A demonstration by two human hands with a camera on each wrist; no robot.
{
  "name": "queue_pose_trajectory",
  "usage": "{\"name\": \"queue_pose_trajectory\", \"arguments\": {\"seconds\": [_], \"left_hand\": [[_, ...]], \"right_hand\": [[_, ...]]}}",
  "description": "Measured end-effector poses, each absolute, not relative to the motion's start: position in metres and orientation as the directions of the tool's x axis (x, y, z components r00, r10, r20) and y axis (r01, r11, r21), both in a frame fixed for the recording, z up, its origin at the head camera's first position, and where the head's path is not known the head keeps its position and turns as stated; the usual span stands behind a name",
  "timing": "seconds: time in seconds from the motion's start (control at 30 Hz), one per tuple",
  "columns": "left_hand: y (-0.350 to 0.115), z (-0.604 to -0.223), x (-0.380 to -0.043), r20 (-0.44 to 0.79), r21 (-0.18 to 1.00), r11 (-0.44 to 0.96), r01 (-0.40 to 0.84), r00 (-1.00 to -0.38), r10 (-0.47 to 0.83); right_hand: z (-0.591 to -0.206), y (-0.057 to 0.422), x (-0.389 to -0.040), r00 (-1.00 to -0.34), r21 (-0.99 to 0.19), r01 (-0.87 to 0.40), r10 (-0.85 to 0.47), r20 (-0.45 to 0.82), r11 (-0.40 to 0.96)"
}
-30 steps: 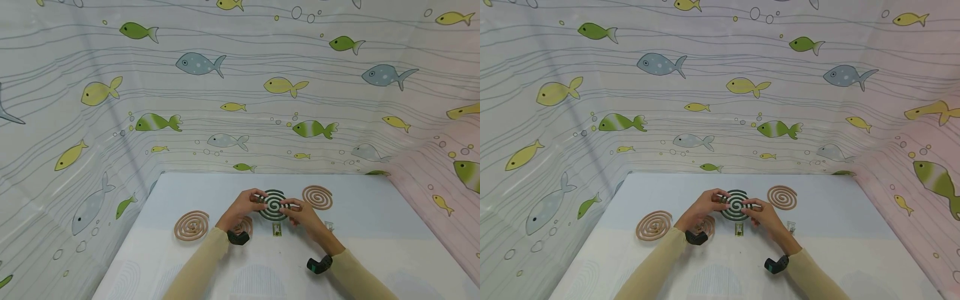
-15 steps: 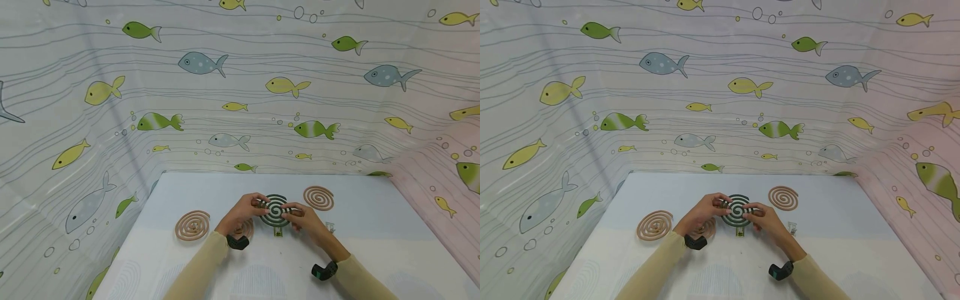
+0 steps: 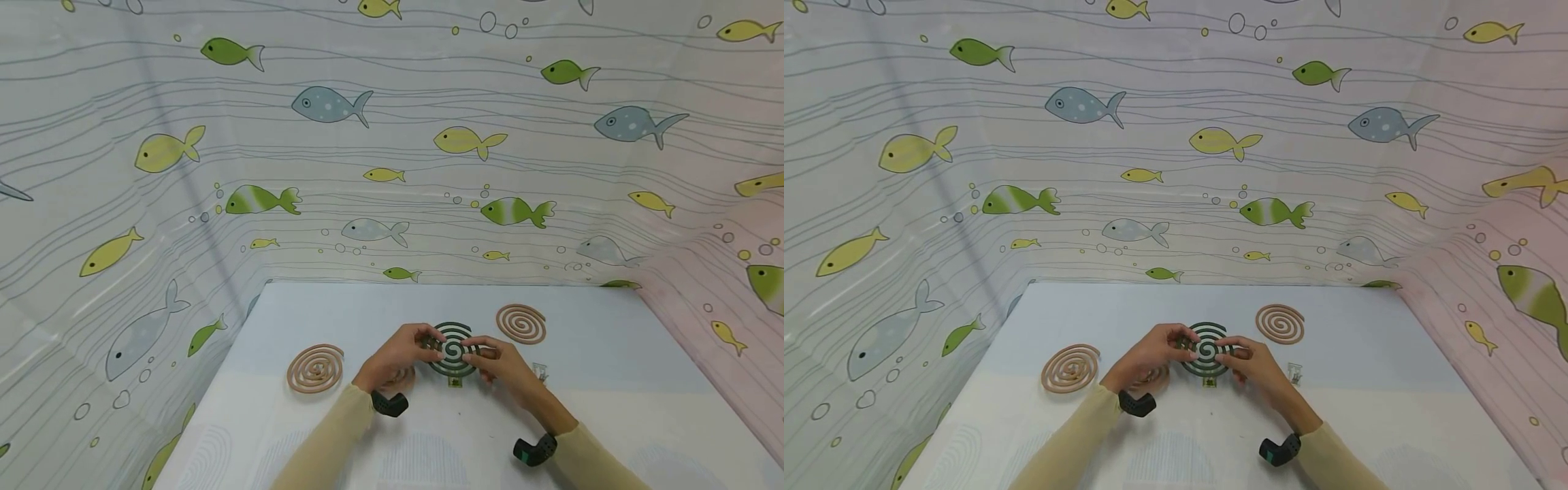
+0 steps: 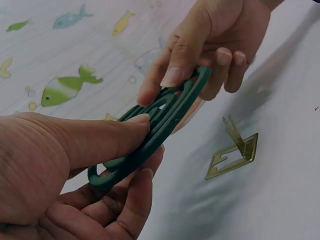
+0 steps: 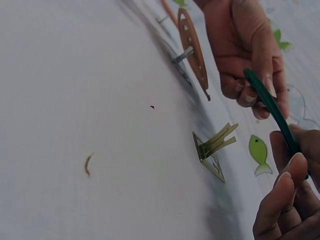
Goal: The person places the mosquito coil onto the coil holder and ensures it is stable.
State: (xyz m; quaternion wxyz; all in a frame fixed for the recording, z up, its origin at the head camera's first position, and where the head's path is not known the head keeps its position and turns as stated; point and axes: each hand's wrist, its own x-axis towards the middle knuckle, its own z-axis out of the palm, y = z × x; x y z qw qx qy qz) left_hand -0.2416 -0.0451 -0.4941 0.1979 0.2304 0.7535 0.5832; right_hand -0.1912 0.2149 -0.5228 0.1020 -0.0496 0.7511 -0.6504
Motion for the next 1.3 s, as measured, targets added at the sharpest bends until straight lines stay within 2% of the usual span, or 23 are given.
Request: {"name": "queue_pose_trajectory", "arguments": {"seconds": [0.7, 1.3], "left_hand": [[-0.042, -0.492, -0.229, -0.011, 0.941, 0.264, 0.21, -0.763, 0.646], [-0.038, -0.494, -0.222, -0.046, 0.9, 0.36, 0.246, -0.768, 0.639]], "right_hand": [[-0.529, 0.215, -0.175, -0.967, -0.975, 0.156, -0.177, -0.184, 0.159], [-0.532, 0.214, -0.166, -0.959, -0.966, 0.188, -0.18, -0.219, 0.175]]}}
